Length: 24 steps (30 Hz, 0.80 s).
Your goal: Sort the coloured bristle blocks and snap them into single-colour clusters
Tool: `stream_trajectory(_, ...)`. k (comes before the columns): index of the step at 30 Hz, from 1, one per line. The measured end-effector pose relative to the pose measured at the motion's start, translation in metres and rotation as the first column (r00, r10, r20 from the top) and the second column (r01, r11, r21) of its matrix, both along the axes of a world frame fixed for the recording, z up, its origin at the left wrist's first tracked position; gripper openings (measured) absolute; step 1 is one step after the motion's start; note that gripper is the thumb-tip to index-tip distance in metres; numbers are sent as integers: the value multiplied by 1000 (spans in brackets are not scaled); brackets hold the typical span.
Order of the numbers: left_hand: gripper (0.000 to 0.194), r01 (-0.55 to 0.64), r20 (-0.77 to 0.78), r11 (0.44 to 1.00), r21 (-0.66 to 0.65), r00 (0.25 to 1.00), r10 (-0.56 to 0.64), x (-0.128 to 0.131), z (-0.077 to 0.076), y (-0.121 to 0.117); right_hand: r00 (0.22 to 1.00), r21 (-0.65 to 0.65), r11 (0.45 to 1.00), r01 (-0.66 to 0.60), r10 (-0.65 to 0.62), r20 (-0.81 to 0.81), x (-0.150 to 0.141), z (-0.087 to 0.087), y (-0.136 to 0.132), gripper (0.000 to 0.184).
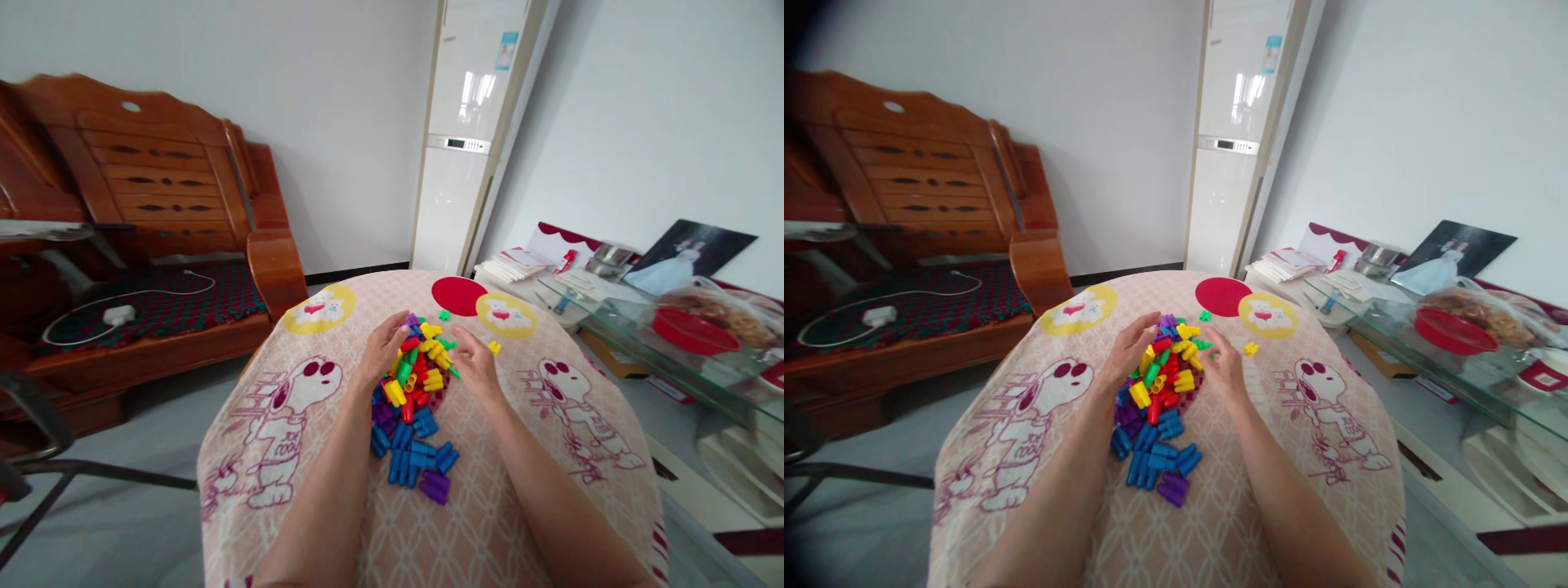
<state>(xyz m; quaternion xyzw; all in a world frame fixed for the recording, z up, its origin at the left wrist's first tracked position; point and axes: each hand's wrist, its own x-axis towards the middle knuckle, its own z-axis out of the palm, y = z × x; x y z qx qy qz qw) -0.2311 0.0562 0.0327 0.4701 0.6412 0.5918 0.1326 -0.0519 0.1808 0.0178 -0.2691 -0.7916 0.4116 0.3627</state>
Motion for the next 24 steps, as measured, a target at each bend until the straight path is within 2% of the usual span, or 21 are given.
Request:
stream_trajectory(2, 48, 3, -32, 1000, -25, 999, -4, -3, 0, -1, 973, 59, 972, 229, -228, -22, 16, -1, 27, 56)
stream_trajectory(4, 44, -29, -96, 997, -68, 995, 22, -4, 2, -1, 919, 110, 914, 390, -394, 10, 29, -6, 53, 55)
stream_trajectory(6, 40, -74, -192, 991, -113, 980, 52, 0, 8, -1, 873, 126, 875, 467, -479, 90, 37, -13, 71, 56)
stream_trajectory(7, 39, -89, -240, 987, -132, 969, 55, 3, 11, -1, 869, 117, 878, 465, -478, 131, 37, -18, 75, 57)
stream_trajectory(9, 37, -98, -319, 982, -161, 947, 42, 13, 21, -2, 906, 71, 925, 372, -379, 187, 32, -26, 73, 57)
stream_trajectory(12, 37, -98, -401, 972, -215, 916, 3, 29, 34, -3, 984, 7, 998, 58, -58, 166, 13, -31, 52, 54)
stream_trajectory(14, 38, -95, -442, 962, -257, 897, -30, 38, 39, -6, 981, -13, 986, -166, 166, 98, 1, -30, 36, 51)
stream_trajectory(16, 42, -118, -477, 949, -291, 878, -37, 43, 38, -12, 958, -36, 958, -284, 285, 24, -6, -27, 25, 49)
stream_trajectory(17, 47, -148, -496, 941, -304, 868, -24, 44, 35, -17, 957, -49, 956, -289, 290, 5, -7, -25, 22, 49)
stream_trajectory(19, 60, -268, -527, 902, -338, 848, 54, 40, 24, -28, 977, -72, 975, -209, 211, 27, -7, -23, 20, 50)
stream_trajectory(20, 67, -339, -537, 866, -367, 838, 101, 36, 17, -34, 984, -74, 984, -160, 165, 61, -6, -23, 20, 51)
stream_trajectory(22, 75, -470, -533, 759, -451, 824, 193, 27, 3, -41, 983, -65, 990, -122, 130, 132, -6, -24, 18, 51)
stream_trajectory(24, 69, -512, -511, 681, -524, 828, 230, 18, -10, -42, 974, -62, 985, -159, 167, 155, -7, -25, 14, 49)
